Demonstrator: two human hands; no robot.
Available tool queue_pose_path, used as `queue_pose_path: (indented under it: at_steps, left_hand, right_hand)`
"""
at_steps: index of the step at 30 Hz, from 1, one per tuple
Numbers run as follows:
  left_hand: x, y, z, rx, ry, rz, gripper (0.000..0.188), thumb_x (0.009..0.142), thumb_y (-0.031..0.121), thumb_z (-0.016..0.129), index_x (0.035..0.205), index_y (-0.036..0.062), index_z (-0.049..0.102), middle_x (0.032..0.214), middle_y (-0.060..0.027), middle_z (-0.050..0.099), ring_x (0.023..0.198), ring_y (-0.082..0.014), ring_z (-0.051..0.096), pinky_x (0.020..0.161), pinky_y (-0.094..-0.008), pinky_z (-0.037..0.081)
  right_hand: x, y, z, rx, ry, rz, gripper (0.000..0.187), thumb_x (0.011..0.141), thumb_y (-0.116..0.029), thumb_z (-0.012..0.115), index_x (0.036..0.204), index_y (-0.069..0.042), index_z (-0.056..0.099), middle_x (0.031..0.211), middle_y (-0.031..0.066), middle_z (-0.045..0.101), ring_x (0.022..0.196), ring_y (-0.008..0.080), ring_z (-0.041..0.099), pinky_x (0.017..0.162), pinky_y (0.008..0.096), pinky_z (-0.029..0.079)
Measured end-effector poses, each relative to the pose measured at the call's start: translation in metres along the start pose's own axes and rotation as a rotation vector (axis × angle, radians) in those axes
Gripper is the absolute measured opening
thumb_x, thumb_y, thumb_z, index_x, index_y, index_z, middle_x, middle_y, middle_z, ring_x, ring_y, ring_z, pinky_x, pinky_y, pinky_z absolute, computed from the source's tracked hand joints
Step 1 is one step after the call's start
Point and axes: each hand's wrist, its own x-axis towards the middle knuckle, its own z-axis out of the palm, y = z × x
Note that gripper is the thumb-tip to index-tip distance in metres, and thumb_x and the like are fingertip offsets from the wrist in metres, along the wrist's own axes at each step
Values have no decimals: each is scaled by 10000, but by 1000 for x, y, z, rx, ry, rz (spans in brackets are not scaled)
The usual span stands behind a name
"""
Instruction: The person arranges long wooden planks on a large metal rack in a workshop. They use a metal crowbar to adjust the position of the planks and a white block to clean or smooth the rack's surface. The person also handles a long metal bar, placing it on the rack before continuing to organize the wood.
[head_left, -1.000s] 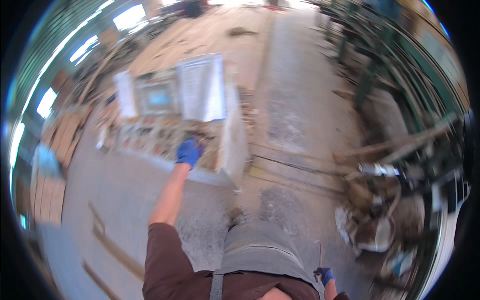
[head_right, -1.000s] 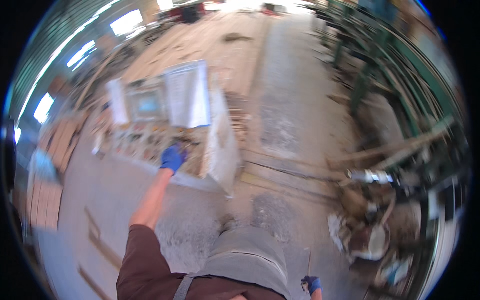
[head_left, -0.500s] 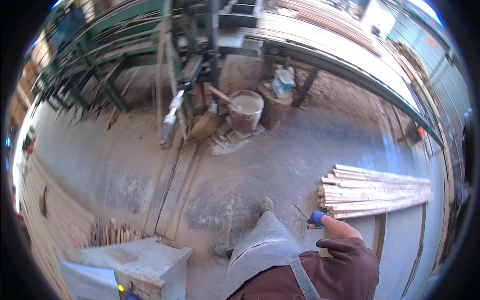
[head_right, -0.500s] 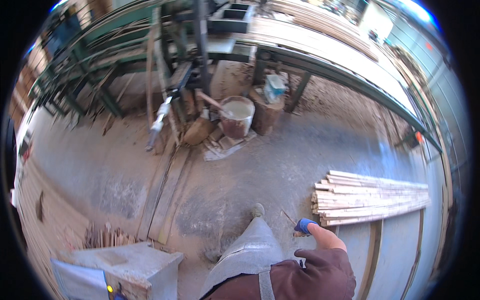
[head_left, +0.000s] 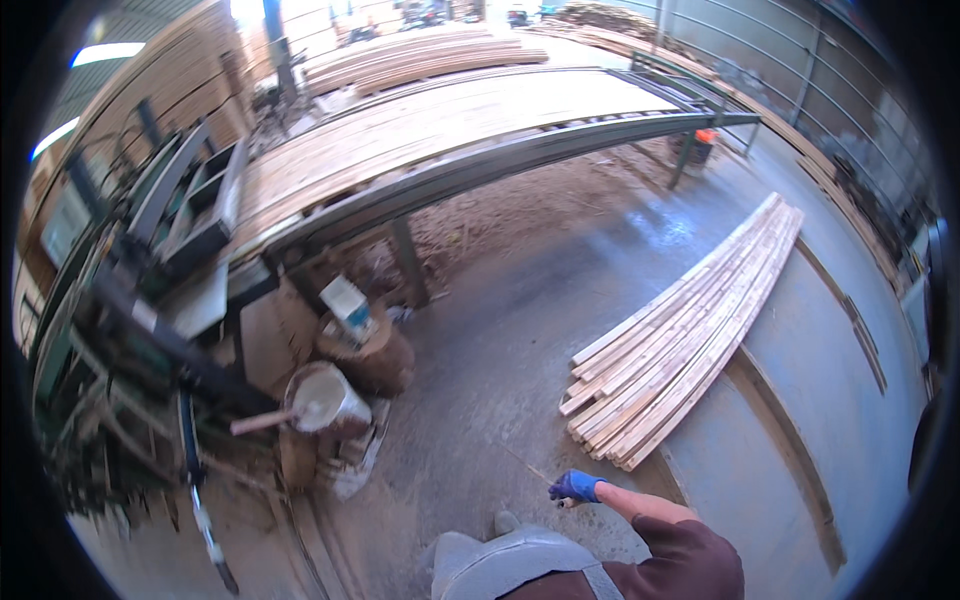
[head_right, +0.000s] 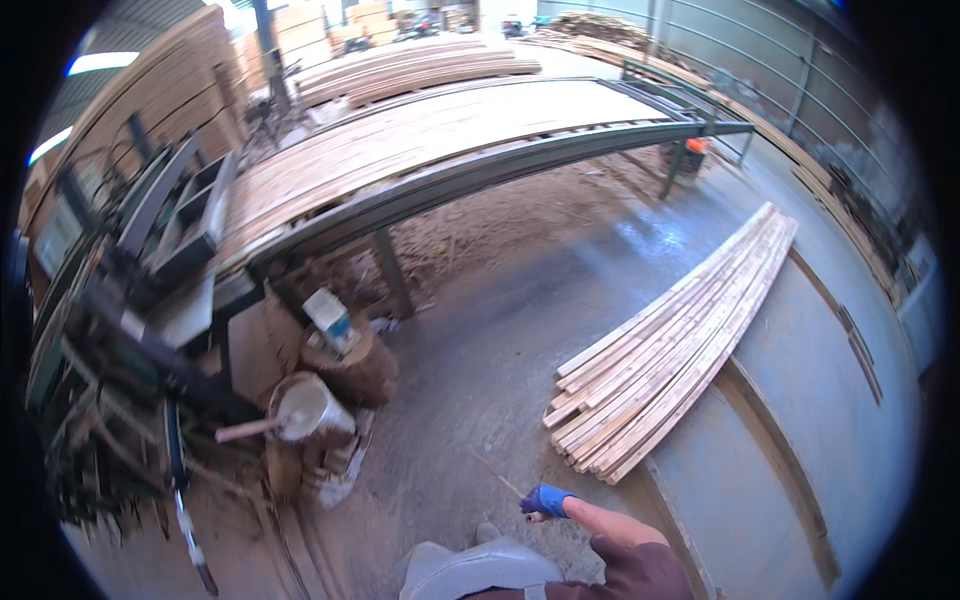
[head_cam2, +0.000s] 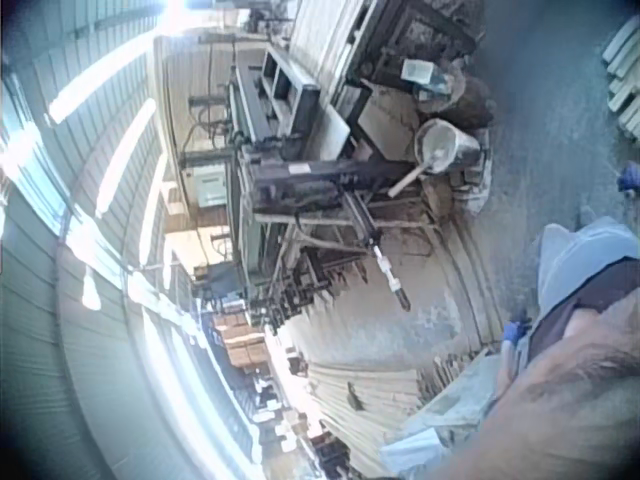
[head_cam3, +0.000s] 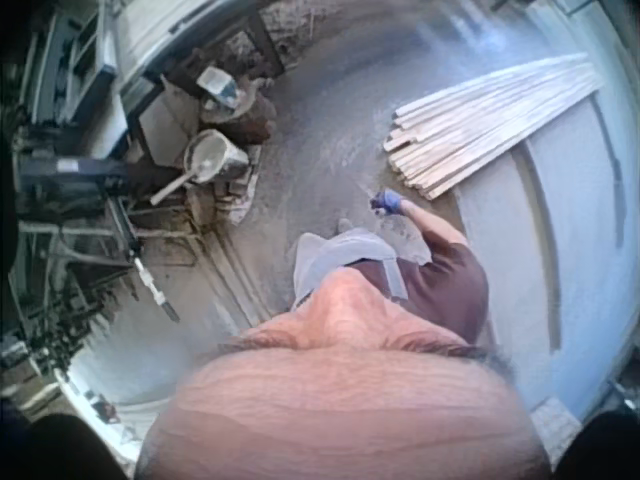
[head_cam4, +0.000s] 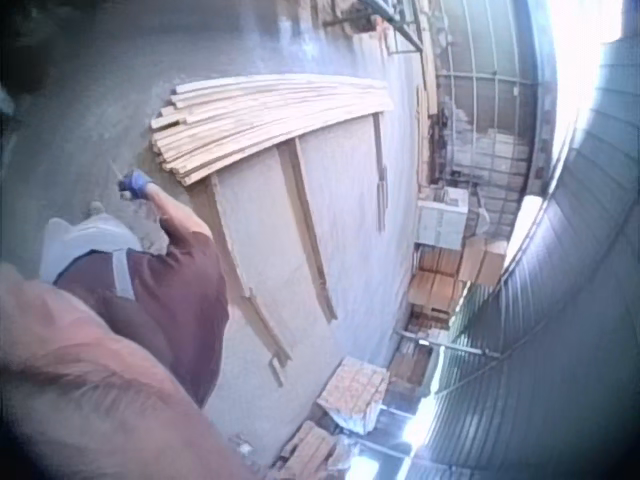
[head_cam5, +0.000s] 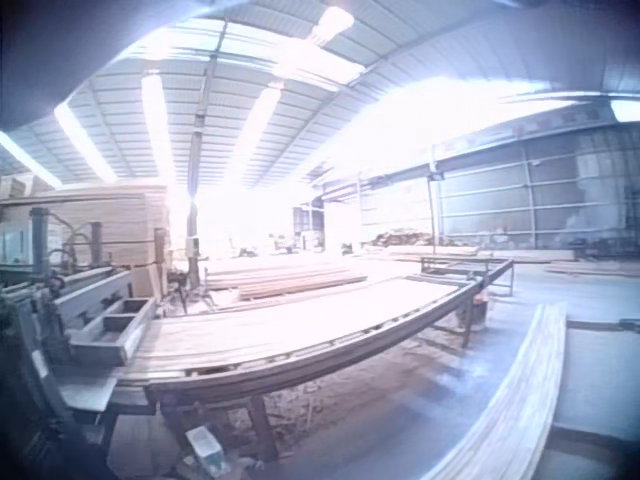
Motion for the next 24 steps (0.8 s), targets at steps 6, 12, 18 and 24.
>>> queue_pose_path:
  at_steps: [6, 12, 18, 24]
  left_hand:
    - [101, 214, 89, 606, -9, 187, 382, 1010, 382, 562, 1270, 116, 646, 1029, -103, 693, 864, -176, 643, 709, -325, 517]
    - [225, 580, 220, 2075, 228, 896, 333, 1057, 368, 503, 1211, 78, 558, 709, 6, 585, 594, -161, 564, 478, -351, 496]
    - [193, 959, 599, 1012, -158, 1327, 311, 942, 322, 648, 1019, 23, 686, 953, -250, 686, 896, -409, 685, 759, -444, 529]
    - [134, 1124, 949, 1243, -374, 1516, 308, 926, 304, 688, 1133, 78, 710, 1030, -176, 733, 942, -313, 728, 818, -399, 566]
  right_hand:
    - [38, -23, -213, 890, 324, 567, 286, 942, -373, 627, 931, -117, 755, 755, 51, 726, 607, 140, 664, 545, 335, 537]
    - [24, 166, -233, 636, 743, 543, 225, 922, -278, 659, 904, -66, 731, 738, 75, 696, 625, 214, 663, 552, 374, 528]
    - [5, 286, -243, 2335, 917, 720, 332, 964, -309, 454, 710, -111, 536, 583, 61, 533, 490, 287, 494, 490, 455, 411]
    - [29, 376, -452, 2400, 1002, 483, 395, 974, -310, 443, 849, 11, 636, 634, 110, 586, 523, 296, 558, 499, 468, 475]
